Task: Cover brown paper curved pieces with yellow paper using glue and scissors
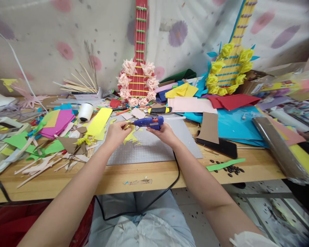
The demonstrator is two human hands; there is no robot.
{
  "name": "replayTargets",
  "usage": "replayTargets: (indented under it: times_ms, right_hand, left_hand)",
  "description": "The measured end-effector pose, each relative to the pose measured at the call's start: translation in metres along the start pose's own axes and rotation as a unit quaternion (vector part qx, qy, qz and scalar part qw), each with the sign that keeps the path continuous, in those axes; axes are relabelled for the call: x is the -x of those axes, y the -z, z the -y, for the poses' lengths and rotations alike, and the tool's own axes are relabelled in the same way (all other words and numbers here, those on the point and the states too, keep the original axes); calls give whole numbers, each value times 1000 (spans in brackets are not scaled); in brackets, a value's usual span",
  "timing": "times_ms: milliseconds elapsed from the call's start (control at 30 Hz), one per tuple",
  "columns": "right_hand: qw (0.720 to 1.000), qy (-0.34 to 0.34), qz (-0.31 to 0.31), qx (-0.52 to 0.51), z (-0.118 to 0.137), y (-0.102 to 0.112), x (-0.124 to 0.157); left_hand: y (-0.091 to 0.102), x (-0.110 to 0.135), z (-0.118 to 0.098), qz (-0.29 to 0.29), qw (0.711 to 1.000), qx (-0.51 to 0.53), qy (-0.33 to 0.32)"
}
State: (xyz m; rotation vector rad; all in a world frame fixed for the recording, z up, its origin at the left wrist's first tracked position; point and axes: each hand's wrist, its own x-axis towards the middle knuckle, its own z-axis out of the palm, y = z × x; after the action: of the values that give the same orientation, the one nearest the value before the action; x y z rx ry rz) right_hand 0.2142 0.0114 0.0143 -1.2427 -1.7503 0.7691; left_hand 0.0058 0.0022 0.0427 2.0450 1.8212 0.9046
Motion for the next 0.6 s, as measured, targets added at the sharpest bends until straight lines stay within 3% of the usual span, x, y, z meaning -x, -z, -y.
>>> replayTargets:
  times_ms: [600]
  right_hand:
    - [1000,-3,-14,-16,-9,0,-1]
  left_hand:
    - [-1,0,2,-6,1000,18,13]
